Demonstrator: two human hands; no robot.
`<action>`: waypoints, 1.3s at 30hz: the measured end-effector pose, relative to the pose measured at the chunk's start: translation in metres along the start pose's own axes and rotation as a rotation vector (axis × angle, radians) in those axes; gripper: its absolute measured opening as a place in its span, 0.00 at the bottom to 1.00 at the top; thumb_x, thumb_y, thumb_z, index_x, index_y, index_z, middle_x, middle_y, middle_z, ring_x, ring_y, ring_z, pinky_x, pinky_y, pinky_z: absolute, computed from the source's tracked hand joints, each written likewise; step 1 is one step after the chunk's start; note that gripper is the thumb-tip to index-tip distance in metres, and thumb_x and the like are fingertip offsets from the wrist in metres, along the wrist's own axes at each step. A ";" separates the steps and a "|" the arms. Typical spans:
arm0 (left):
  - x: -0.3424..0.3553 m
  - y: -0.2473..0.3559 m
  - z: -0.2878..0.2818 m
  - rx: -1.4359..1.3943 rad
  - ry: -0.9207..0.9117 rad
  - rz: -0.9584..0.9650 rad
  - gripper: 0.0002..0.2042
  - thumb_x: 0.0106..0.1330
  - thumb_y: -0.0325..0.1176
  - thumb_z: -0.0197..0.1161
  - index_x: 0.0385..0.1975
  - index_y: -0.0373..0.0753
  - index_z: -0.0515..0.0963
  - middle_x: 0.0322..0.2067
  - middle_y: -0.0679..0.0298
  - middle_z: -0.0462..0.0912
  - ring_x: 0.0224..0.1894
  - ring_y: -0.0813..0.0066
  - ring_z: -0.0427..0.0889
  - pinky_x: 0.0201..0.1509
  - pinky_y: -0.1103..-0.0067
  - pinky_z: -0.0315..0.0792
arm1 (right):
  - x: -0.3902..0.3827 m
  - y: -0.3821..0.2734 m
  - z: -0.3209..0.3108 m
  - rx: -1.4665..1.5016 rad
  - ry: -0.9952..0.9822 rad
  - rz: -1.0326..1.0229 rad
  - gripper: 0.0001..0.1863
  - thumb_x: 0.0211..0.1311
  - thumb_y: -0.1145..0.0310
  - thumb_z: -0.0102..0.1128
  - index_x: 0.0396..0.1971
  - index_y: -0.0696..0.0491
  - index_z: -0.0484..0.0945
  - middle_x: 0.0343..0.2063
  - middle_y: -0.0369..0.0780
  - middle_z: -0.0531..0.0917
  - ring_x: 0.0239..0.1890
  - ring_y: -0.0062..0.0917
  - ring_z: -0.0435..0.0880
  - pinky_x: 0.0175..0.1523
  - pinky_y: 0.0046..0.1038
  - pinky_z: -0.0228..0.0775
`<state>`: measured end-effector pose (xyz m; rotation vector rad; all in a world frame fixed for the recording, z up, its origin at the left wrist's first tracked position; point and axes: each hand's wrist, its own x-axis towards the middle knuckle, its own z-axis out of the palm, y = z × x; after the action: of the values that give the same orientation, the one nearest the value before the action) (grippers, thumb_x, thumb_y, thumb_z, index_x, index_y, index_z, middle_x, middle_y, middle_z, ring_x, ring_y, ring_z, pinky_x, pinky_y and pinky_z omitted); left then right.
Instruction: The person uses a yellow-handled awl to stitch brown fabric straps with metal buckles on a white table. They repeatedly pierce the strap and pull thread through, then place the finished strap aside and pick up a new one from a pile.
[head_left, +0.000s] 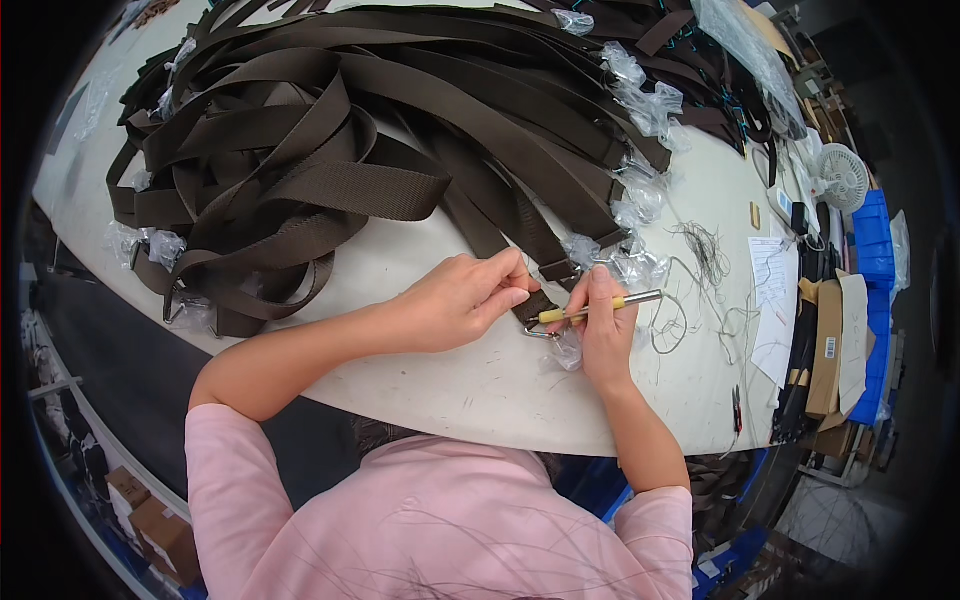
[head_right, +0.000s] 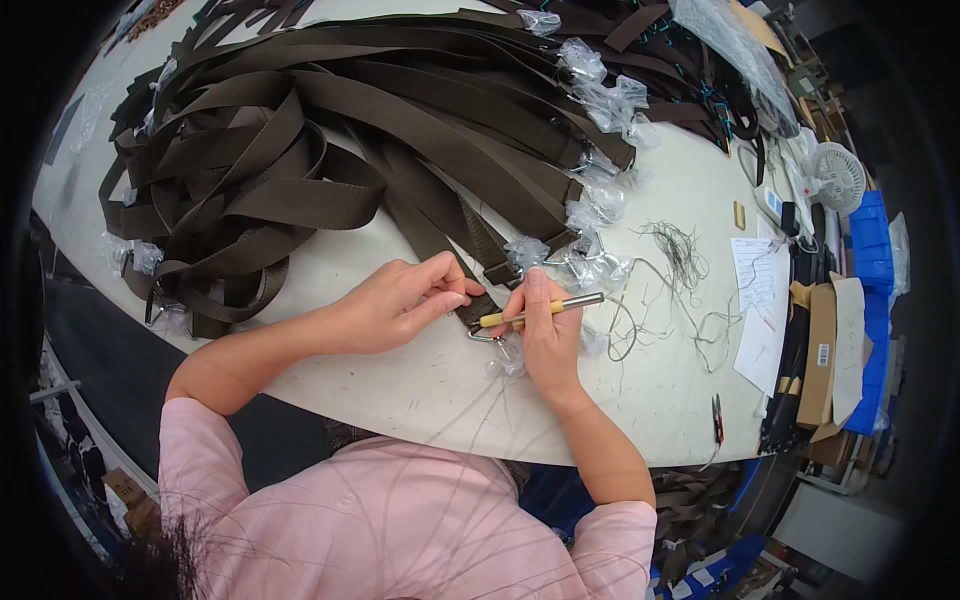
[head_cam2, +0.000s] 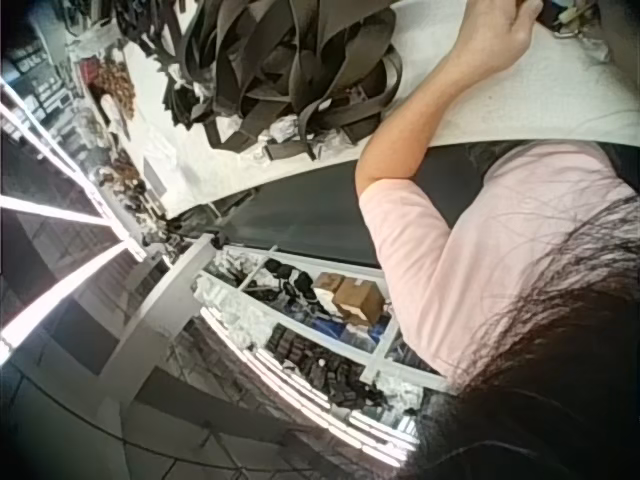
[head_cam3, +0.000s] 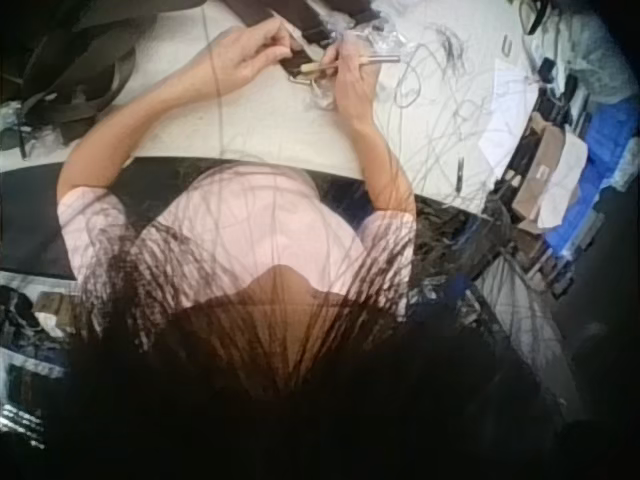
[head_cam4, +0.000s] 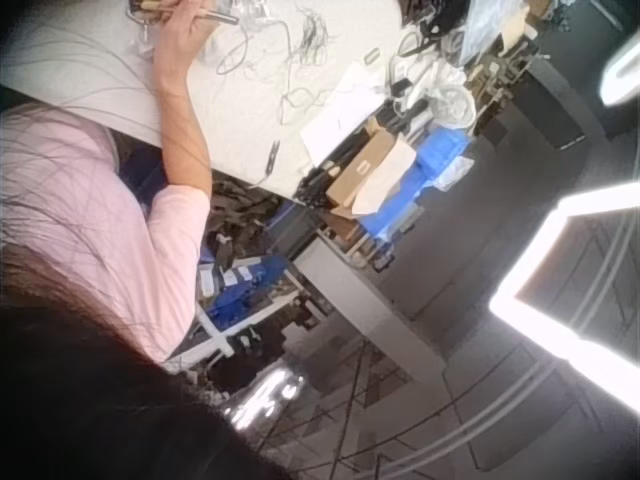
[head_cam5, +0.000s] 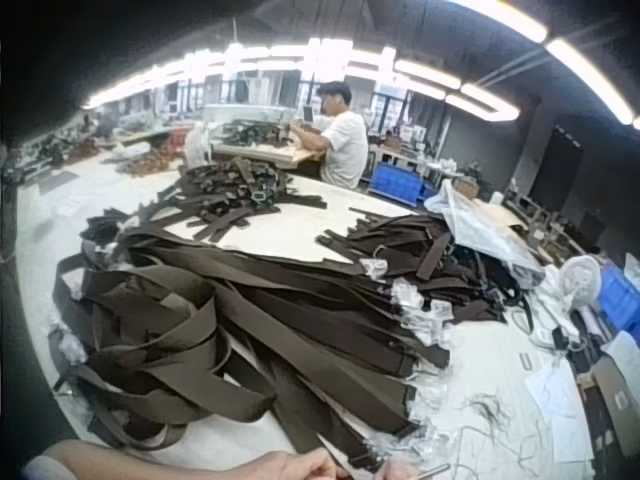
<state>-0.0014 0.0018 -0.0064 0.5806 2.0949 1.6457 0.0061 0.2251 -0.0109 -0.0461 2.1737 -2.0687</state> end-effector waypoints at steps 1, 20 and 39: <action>0.000 0.000 0.000 -0.002 0.000 -0.002 0.07 0.78 0.27 0.54 0.35 0.33 0.66 0.27 0.58 0.77 0.59 0.60 0.84 0.47 0.75 0.77 | 0.000 0.001 0.000 0.012 -0.002 -0.006 0.28 0.83 0.55 0.42 0.21 0.55 0.73 0.15 0.33 0.72 0.16 0.14 0.73 0.24 0.18 0.58; 0.005 -0.007 -0.001 -0.135 0.043 -0.056 0.07 0.77 0.28 0.54 0.39 0.30 0.75 0.30 0.58 0.80 0.47 0.68 0.86 0.48 0.75 0.77 | -0.002 -0.004 -0.001 0.035 0.033 -0.014 0.27 0.83 0.56 0.42 0.20 0.55 0.71 0.18 0.34 0.72 0.17 0.17 0.73 0.23 0.18 0.60; 0.026 0.000 0.017 0.390 0.086 0.160 0.08 0.61 0.26 0.67 0.37 0.36 0.77 0.37 0.57 0.76 0.40 0.61 0.81 0.42 0.69 0.78 | 0.003 0.007 -0.025 0.105 0.145 -0.076 0.28 0.83 0.56 0.40 0.18 0.52 0.67 0.18 0.31 0.68 0.19 0.12 0.62 0.24 0.19 0.51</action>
<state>-0.0134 0.0299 -0.0120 0.8305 2.5130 1.3643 0.0002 0.2496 -0.0173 0.0348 2.1705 -2.2920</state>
